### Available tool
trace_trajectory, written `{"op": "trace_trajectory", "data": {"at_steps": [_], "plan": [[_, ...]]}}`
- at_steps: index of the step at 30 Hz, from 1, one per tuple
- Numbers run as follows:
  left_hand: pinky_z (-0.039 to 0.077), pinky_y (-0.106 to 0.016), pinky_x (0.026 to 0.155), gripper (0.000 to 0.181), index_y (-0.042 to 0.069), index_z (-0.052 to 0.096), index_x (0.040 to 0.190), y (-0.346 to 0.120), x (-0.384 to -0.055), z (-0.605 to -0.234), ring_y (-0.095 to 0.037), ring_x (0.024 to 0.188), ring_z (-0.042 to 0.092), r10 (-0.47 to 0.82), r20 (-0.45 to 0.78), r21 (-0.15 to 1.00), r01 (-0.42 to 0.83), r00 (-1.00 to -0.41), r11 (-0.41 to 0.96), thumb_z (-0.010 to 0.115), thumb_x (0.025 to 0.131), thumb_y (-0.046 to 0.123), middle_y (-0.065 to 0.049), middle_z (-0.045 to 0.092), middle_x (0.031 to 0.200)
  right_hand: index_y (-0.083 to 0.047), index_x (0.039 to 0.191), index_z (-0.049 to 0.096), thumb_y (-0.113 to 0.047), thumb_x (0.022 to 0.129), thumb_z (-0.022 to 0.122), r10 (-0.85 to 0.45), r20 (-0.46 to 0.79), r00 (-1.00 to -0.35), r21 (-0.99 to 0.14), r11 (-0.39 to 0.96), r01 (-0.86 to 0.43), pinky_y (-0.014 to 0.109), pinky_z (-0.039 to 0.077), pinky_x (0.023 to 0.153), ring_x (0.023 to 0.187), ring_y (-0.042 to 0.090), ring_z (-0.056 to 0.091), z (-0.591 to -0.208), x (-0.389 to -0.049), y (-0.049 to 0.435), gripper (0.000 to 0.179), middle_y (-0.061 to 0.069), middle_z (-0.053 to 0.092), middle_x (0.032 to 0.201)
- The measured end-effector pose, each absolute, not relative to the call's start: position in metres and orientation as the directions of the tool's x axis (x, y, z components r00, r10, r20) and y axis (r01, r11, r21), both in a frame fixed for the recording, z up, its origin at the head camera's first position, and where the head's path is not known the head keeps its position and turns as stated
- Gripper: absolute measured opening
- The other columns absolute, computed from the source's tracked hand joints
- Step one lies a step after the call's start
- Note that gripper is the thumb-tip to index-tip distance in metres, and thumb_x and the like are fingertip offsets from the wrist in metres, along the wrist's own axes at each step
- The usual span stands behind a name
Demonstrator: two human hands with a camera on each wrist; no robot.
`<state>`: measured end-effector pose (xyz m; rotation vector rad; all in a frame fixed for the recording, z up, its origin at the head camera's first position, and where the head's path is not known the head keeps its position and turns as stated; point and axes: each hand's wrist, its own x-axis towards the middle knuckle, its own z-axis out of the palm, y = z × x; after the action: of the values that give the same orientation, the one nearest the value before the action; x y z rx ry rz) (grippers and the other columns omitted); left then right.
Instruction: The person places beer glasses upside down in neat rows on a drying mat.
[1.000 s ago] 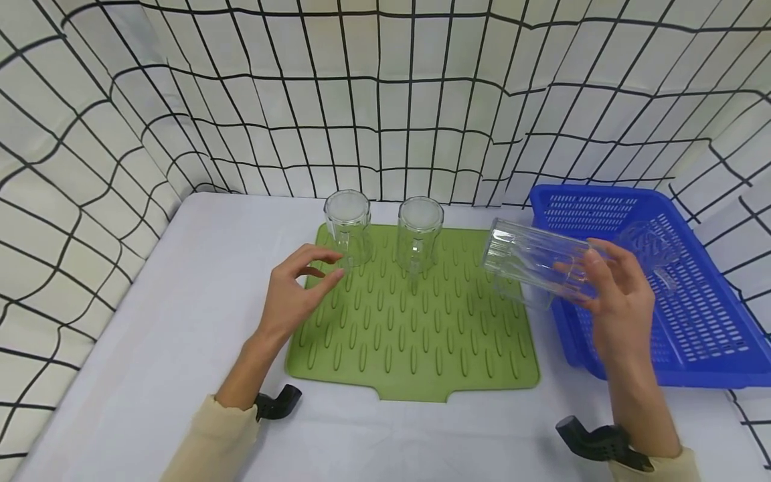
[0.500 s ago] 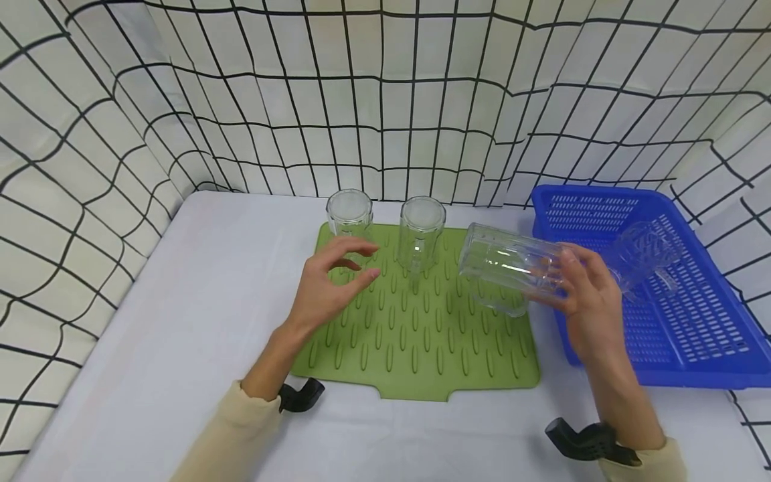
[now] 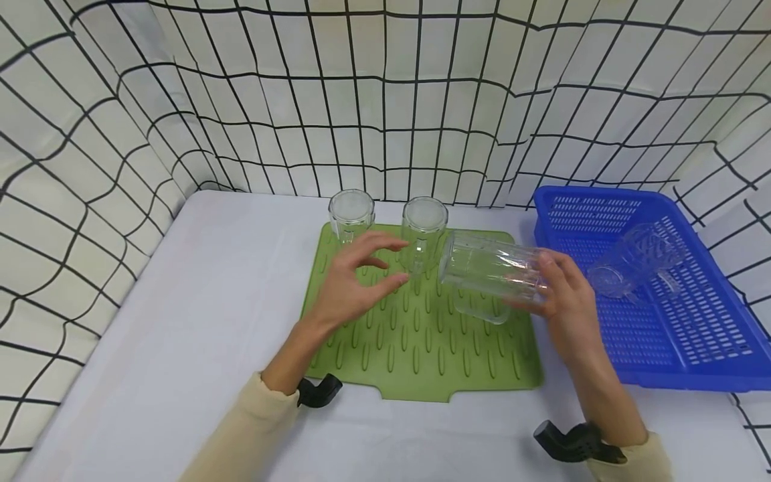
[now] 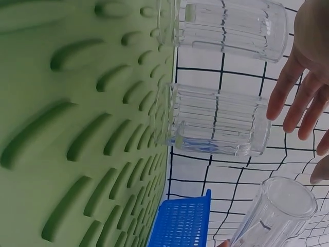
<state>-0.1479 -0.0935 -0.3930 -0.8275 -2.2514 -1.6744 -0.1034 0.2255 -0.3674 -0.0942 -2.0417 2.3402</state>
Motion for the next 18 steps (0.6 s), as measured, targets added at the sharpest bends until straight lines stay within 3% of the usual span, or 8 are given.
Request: {"op": "trace_trajectory", "data": {"at_steps": [8,18], "plan": [[0.063,-0.039,0.094,0.050,0.011,0.067,0.134,-0.087,-0.147,-0.391,-0.028,0.124,0.064,0.328,0.455,0.835,0.525,-0.828,0.165,0.082,0.087,0.008,-0.008,0.065,0.136,-0.017,0.126,0.058,-0.034,0.111,0.050,0.006,-0.036,-0.999,-0.986,-0.161,0.035,0.038,0.066,0.081,0.103,0.012,0.074,-0.373,-0.105,0.219,0.024,-0.004,0.069,0.119],[0.062,-0.037,0.096,0.057,0.012,0.064,0.139,-0.080,-0.147,-0.392,-0.021,0.128,0.062,0.366,0.443,0.845,0.518,-0.818,0.134,0.083,0.086,0.009,-0.005,0.061,0.144,-0.018,0.127,0.058,-0.035,0.112,0.047,-0.051,-0.044,-0.998,-0.987,-0.152,0.052,0.042,0.066,0.081,0.099,0.013,0.078,-0.379,-0.107,0.214,0.025,-0.004,0.074,0.113]]}}
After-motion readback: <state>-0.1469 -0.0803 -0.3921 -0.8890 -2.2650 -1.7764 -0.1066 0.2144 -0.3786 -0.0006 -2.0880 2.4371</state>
